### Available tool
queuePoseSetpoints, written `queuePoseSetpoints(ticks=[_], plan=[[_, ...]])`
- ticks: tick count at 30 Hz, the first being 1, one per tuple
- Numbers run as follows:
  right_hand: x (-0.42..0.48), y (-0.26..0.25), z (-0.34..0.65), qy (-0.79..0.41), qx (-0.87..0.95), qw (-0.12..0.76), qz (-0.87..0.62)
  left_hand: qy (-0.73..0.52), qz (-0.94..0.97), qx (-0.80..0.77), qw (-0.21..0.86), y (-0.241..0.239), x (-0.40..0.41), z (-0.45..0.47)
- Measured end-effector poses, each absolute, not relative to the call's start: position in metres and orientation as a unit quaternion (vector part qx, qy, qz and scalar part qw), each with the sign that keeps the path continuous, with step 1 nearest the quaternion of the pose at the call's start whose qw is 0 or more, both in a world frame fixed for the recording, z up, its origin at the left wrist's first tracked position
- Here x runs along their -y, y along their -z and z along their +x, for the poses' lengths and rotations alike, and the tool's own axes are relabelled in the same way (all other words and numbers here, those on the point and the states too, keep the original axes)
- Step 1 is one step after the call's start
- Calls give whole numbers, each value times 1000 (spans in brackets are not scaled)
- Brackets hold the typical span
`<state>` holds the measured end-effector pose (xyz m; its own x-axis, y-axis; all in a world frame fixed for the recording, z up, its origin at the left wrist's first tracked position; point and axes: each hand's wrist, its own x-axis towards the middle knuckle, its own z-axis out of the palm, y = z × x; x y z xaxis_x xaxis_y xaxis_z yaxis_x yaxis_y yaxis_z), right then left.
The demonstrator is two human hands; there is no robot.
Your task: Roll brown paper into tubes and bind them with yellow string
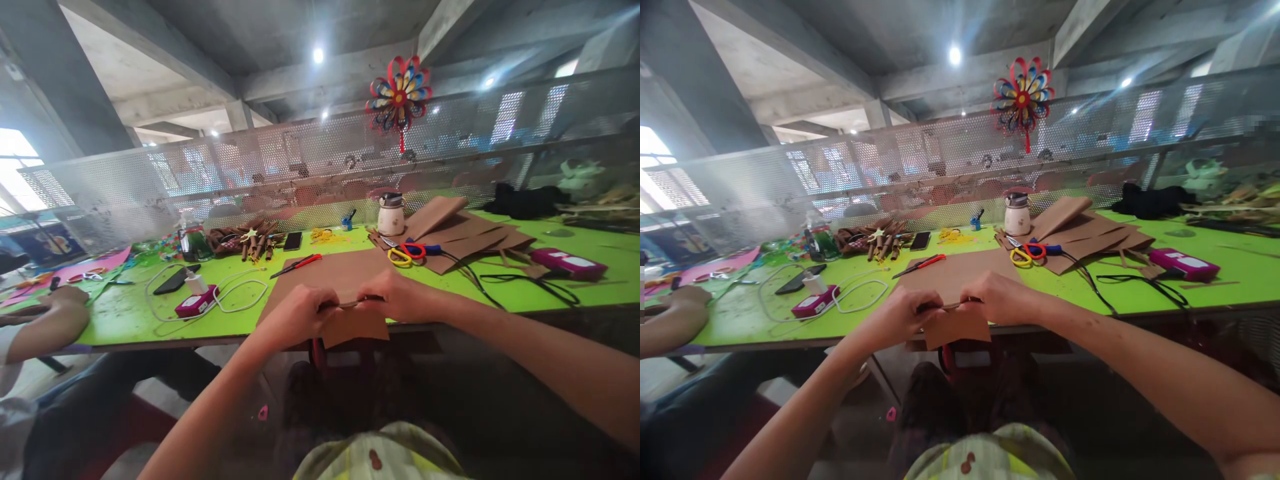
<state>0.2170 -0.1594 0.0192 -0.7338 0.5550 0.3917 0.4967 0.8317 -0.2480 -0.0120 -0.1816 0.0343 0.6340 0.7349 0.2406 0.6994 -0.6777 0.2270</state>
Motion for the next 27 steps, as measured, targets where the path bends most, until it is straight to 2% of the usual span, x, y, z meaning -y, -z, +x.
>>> queuePoseSetpoints(ticks=[5,9,17,21,24,27], plan=[[158,-23,221,-82,925,211,-307,-174,900,-388,97,-33,176,-18],[161,-29,222,-100,932,193,-291,-184,890,-376,183,-31,170,-24],[162,-37,232,-240,913,142,-297,-160,863,-347,331,-31,170,-39],[155,-36,240,-403,851,220,-254,-206,794,-328,470,-26,172,-42],[156,-39,238,-498,796,310,-148,-249,713,-283,591,-16,172,-39],[160,-44,230,-561,747,354,-38,-290,647,-240,663,-6,174,-31]])
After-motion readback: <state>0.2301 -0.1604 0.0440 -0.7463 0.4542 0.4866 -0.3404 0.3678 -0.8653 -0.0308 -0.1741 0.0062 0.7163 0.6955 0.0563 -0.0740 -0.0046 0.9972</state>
